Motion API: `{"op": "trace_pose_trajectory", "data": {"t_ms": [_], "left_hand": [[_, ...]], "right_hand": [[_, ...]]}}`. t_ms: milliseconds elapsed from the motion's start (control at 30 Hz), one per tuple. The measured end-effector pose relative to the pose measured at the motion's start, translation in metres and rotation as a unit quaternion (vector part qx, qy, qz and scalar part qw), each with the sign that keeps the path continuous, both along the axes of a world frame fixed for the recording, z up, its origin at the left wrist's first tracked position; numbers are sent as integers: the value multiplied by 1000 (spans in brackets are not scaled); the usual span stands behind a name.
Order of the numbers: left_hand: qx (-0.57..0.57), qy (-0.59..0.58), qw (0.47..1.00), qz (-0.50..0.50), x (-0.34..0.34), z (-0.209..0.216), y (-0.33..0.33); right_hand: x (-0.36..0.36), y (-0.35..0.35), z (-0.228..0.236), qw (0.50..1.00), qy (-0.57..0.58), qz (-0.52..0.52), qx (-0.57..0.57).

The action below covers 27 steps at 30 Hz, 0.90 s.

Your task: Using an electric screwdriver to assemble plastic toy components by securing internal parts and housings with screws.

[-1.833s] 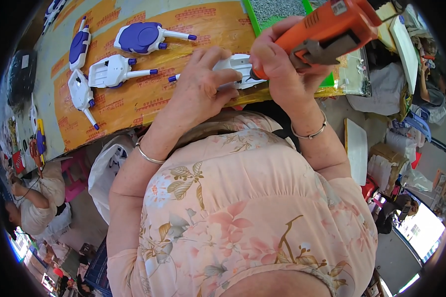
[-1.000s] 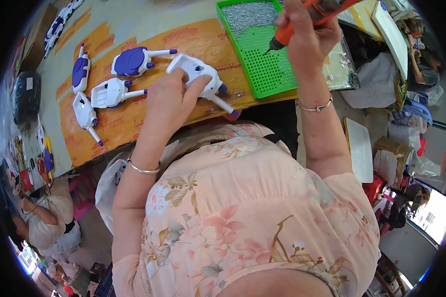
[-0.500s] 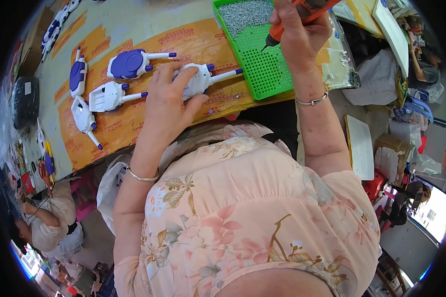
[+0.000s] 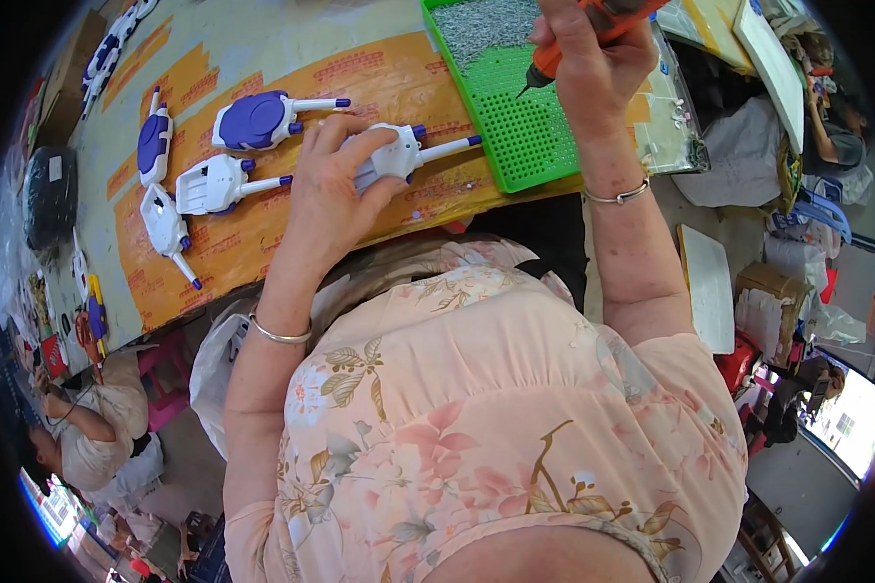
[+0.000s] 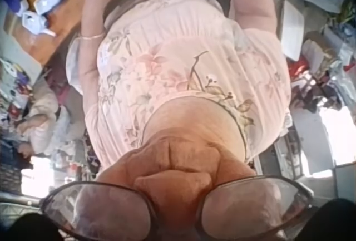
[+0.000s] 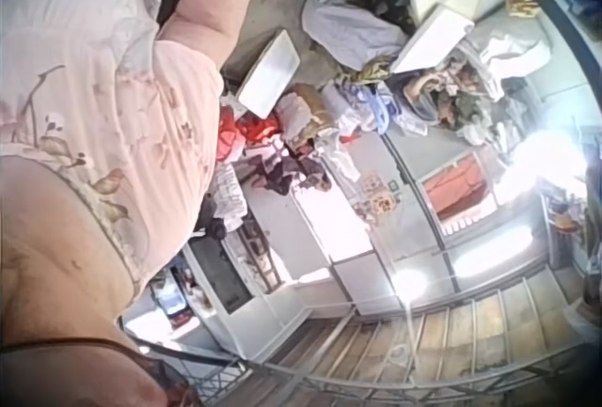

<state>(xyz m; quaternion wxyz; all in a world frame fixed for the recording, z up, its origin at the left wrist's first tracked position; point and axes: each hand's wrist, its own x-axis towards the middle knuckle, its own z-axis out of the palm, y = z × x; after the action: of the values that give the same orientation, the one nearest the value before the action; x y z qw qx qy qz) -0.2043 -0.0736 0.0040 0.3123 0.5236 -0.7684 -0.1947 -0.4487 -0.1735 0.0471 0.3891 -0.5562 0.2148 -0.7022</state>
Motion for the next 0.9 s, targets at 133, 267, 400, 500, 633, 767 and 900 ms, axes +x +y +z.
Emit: {"op": "trace_pose_trajectory", "data": {"t_ms": [133, 267, 400, 500, 633, 767, 900], "left_hand": [[-3, 24, 1000, -2, -1, -1, -1], [17, 63, 998, -2, -1, -3, -3], [27, 59, 998, -3, -2, -2, -6], [22, 65, 998, -3, -3, -3, -6], [19, 52, 998, -5, -2, -5, -7], [-2, 48, 999, -5, -1, -8, -7], [2, 54, 998, -7, -2, -8, -6]], "right_hand": [[2, 5, 12, 997, 30, -67, 22], [13, 18, 19, 998, 17, -45, 50], [68, 7, 10, 950, -159, 188, -190], [74, 6, -2, 965, -73, 139, -212], [82, 6, -6, 967, -49, 128, -213], [83, 21, 4, 972, -39, 129, -192], [82, 22, -5, 996, 26, 81, -30]]}}
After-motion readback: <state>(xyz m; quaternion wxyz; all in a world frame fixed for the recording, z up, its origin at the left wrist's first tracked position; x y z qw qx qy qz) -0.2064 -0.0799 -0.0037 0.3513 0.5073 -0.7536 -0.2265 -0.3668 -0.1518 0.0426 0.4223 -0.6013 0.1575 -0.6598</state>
